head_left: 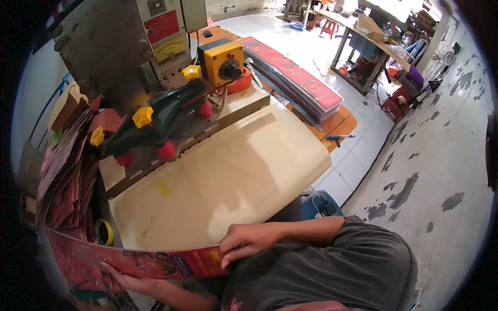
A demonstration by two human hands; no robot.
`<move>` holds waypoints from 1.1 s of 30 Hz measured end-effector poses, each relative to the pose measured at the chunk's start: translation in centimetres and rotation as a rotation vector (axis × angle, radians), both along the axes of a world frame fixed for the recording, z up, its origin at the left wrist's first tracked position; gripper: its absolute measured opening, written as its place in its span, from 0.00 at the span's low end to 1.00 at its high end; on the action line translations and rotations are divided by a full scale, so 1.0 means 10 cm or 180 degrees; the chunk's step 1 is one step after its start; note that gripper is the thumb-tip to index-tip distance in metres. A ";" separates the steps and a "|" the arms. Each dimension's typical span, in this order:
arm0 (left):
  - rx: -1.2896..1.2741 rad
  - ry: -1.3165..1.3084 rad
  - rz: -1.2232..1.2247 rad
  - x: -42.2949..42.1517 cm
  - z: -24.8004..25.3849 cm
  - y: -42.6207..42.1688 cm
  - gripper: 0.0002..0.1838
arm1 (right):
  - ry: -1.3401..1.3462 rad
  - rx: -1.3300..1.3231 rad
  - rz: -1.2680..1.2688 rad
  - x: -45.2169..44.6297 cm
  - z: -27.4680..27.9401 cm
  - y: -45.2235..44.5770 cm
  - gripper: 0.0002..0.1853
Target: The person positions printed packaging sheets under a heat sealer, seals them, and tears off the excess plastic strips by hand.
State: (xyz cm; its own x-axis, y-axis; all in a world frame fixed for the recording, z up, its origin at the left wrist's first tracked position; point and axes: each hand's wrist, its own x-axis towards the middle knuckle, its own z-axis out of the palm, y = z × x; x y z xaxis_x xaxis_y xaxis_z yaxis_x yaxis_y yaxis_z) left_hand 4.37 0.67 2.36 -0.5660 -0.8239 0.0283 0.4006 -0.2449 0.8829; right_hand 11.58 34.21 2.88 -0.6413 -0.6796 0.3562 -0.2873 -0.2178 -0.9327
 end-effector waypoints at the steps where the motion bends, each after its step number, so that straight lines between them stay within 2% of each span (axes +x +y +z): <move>1: 0.0052 0.0216 -0.0124 0.01 0.00 0.01 0.34 | -0.0039 -0.0066 -0.0024 0.01 0.01 -0.01 0.11; 6: 0.0176 0.0371 -0.0285 0.04 0.02 0.03 0.35 | -0.0062 -0.0004 -0.0022 -0.01 0.01 -0.01 0.11; 8: -0.0221 0.0310 -0.0199 0.01 -0.10 -0.09 0.37 | -0.0034 0.0045 -0.0018 -0.02 0.01 -0.02 0.11; 11: -0.0159 0.0296 -0.0164 0.04 -0.11 -0.06 0.39 | -0.0169 -0.0218 -0.0026 -0.02 0.05 -0.03 0.16; 13: -0.0037 0.0327 -0.0250 0.07 -0.13 -0.06 0.39 | -0.0185 0.0131 -0.0163 -0.03 0.07 -0.01 0.16; 18: -0.0024 0.0375 -0.0319 0.08 -0.13 -0.02 0.40 | 0.0052 0.0387 -0.0339 -0.05 0.04 -0.02 0.18; 20: 0.0316 0.0117 -0.0408 0.13 -0.04 0.03 0.40 | 0.0080 0.0422 -0.0436 -0.05 0.03 -0.03 0.18; 24: 0.0407 0.0091 -0.0286 0.21 0.17 0.14 0.40 | -0.0534 0.0691 -0.0437 -0.03 0.19 0.04 0.20; 26: 0.0456 -0.0054 0.0172 0.25 0.32 0.19 0.40 | -0.0790 0.0811 -0.0447 -0.02 0.21 0.09 0.21; 29: 0.0295 -0.0198 0.0552 0.21 0.15 -0.23 0.39 | -0.0990 0.0512 -0.0630 -0.03 0.17 0.18 0.22; 32: 0.0246 0.0011 0.0499 0.24 -0.02 -0.57 0.36 | -0.1138 0.0370 -0.0916 -0.07 0.12 0.32 0.22; 33: 0.0219 0.0114 0.0477 0.28 -0.04 -0.67 0.35 | -0.0958 0.0301 -0.1140 -0.06 0.20 0.37 0.21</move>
